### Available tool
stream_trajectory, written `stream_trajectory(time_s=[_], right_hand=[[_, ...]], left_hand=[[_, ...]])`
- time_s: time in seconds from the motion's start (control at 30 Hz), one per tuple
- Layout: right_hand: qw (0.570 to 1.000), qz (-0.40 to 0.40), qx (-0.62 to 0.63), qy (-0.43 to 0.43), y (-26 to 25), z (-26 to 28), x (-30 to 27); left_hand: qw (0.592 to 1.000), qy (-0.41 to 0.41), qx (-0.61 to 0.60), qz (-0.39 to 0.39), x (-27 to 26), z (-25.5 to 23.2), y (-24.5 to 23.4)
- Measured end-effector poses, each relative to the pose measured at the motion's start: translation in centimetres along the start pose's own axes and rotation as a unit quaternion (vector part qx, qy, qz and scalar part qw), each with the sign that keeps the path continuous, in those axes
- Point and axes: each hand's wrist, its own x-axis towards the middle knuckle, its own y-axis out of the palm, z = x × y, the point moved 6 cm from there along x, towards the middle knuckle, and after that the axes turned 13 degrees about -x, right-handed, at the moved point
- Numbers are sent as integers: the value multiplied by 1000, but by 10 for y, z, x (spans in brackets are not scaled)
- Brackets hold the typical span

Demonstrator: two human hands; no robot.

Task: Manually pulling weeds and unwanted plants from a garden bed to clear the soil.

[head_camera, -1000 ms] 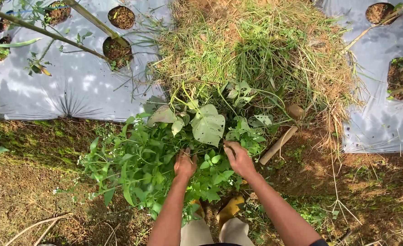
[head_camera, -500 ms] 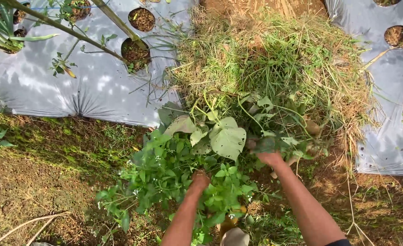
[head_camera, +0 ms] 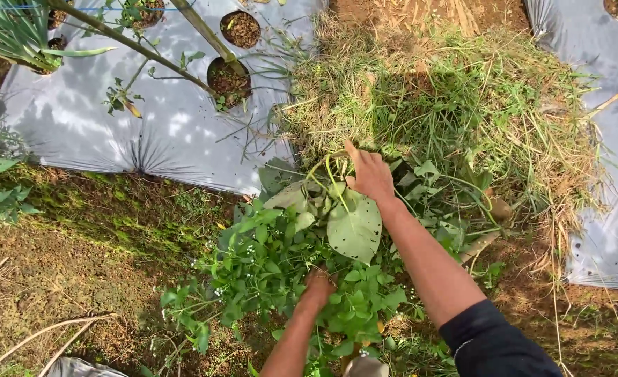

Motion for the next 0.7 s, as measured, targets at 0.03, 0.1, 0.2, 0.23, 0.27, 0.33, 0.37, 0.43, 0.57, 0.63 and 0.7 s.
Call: stream_trajectory(time_s=[0.03, 0.1, 0.2, 0.23, 0.27, 0.33, 0.37, 0.43, 0.57, 0.63, 0.7], right_hand=[[1000, 2, -1, 1, -5, 3, -10], [998, 7, -44, -43, -16, 12, -31], [989, -101, -72, -85, 39, 14, -39], [989, -98, -72, -81, 23, 11, -49], [986, -141, -51, -71, 2, 7, -61], [981, -184, -32, -56, -36, -10, -82], [971, -237, 11, -35, -58, -24, -96], [956, -290, 51, -7, -95, -55, -121], [942, -291, 143, 84, -147, -134, -175], [929, -311, 170, 109, -165, -172, -205], [915, -299, 180, 202, -170, -214, -236]], left_hand=[[1000, 0, 0, 2, -2, -3, -2], [1000, 2, 13, 7, -6, -9, -5], [999, 8, 28, 12, -14, -22, -5], [999, 9, 31, 16, -20, -21, -5], [999, 11, 40, 21, -26, -20, -4], [998, 17, 51, 26, -35, -24, -2], [998, 21, 60, 29, -40, -27, 0], [996, 30, 73, 35, -50, -39, 7], [992, 52, 109, 47, -74, -76, 39], [989, 64, 125, 55, -92, -102, 63], [962, 272, 18, -27, -124, -156, 81]])
